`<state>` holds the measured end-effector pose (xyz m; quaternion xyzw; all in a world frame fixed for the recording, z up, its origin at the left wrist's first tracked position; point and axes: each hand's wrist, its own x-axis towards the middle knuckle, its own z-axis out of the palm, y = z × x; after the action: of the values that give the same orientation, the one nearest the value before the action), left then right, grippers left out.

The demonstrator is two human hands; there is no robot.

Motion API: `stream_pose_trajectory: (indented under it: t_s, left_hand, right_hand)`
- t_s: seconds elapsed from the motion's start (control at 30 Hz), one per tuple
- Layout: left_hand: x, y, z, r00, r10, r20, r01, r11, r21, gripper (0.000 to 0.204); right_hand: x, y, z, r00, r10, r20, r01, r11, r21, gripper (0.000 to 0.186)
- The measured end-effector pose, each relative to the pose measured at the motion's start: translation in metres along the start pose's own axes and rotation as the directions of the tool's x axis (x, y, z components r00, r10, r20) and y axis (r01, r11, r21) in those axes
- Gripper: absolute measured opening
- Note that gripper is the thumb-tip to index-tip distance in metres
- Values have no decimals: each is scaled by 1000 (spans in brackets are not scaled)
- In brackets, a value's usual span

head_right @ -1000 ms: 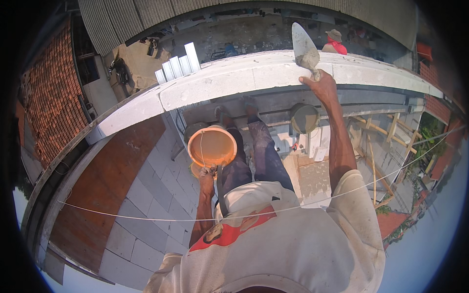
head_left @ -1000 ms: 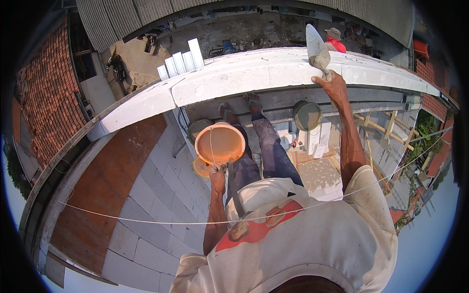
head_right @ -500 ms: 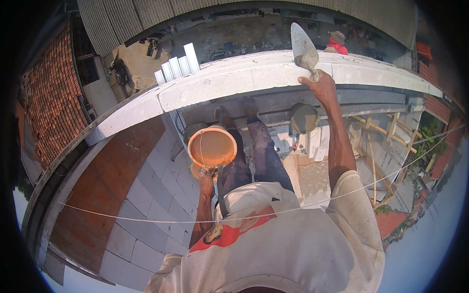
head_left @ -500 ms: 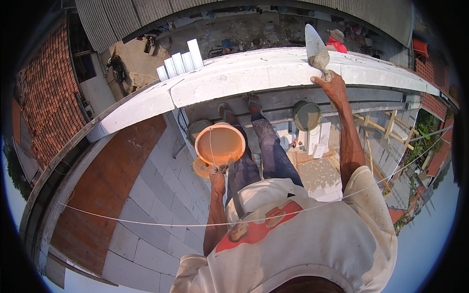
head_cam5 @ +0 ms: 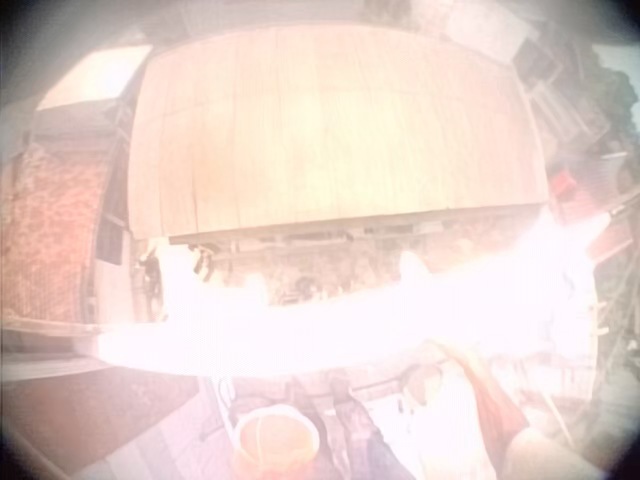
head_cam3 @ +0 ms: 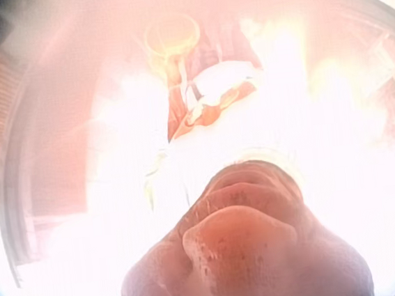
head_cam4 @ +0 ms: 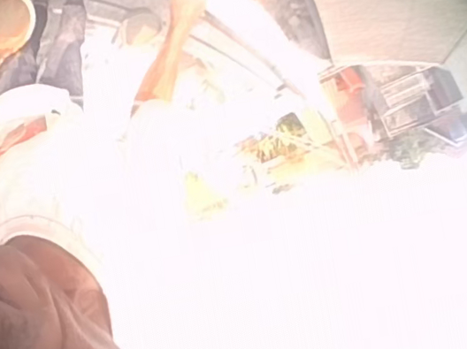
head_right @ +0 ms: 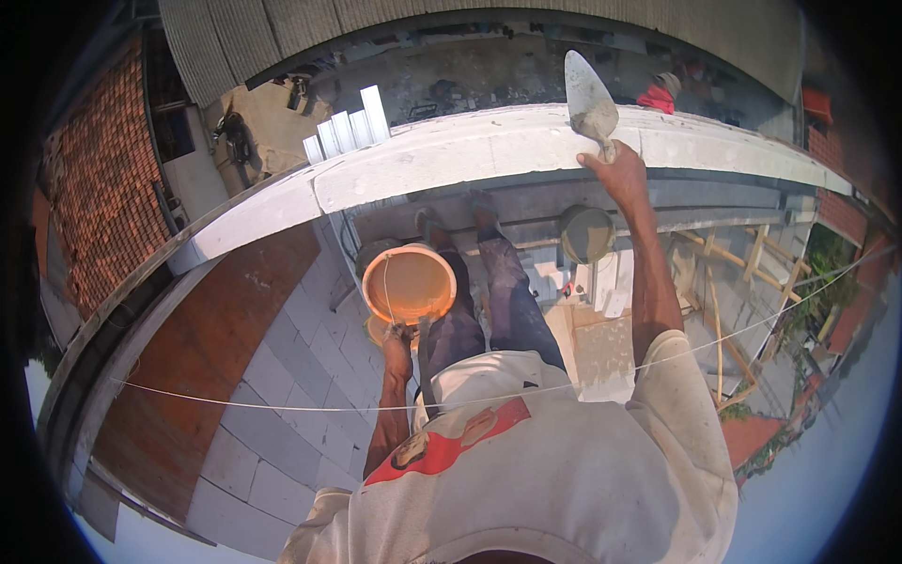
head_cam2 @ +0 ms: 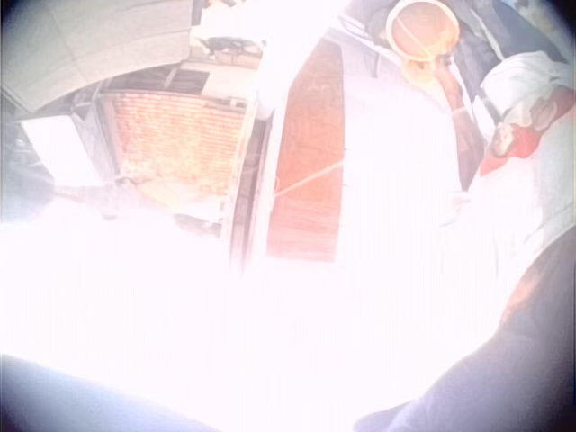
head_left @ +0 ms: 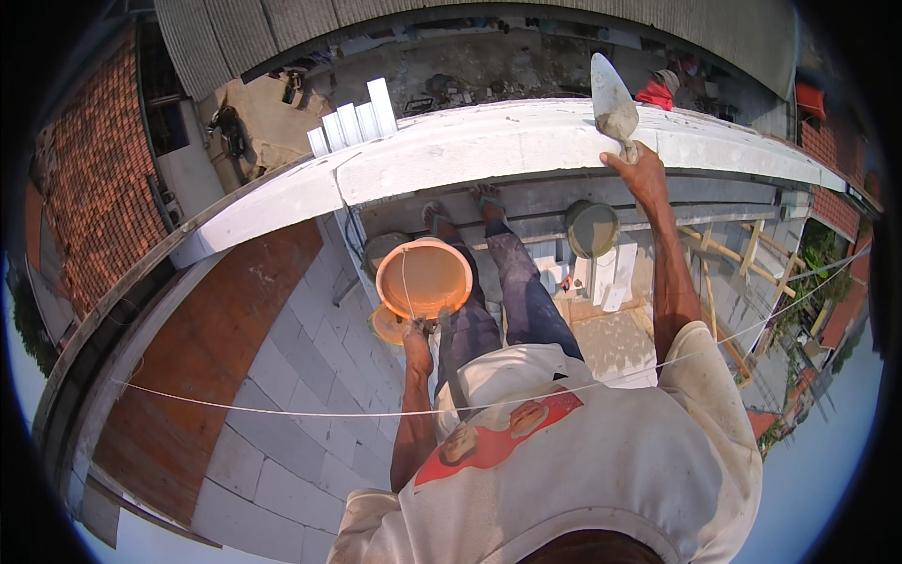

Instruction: The person scoops wet cement from a bucket using a trowel and applies it to a vertical concrete wall. They repeatedly transfer the material from the bucket to the wall surface, smoothing it with the tool.

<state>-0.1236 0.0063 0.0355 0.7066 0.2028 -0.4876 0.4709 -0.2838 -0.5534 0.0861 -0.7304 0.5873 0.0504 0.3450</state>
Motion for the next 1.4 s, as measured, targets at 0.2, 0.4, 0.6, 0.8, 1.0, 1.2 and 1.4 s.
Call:
stream_pose_trajectory:
  t_s: [0.2, 0.4, 0.6, 0.8, 1.0, 1.2, 1.4]
  left_hand:
    - [-8, 8, 8, 999, 24, -41, -26, 999, -44, 19]
    - [3, -5, -5, 999, 3, -49, -11, 985, -172, 16]
    - [4, -5, -18, 1000, 10, 0, -10, 981, -194, 13]
    - [-3, 0, -20, 1000, -2, 8, 4, 974, -228, 13]
    - [-5, 7, -10, 999, -10, -49, 2, 987, -160, 15]
    - [-14, 25, -6, 998, 39, -42, -40, 999, -26, 18]
    - [-18, 19, -12, 990, 137, -16, -136, 989, 55, 15]
  right_hand:
    - [-66, -90, 32, 954, -152, 258, 141, 988, 60, 61]
    - [-152, -229, 122, 539, -548, 640, 385, 836, 391, 59]
    - [-197, -326, 147, 277, -707, 651, 402, 701, 590, 48]
    - [-172, -285, 131, 233, -662, 712, 517, 705, 486, 46]
    - [-151, -178, 117, 370, -440, 818, 381, 875, 298, 38]
    - [-149, -89, 95, 503, -203, 840, 258, 963, 77, 41]
    - [-159, -17, 104, 626, -71, 776, 95, 995, 15, 40]
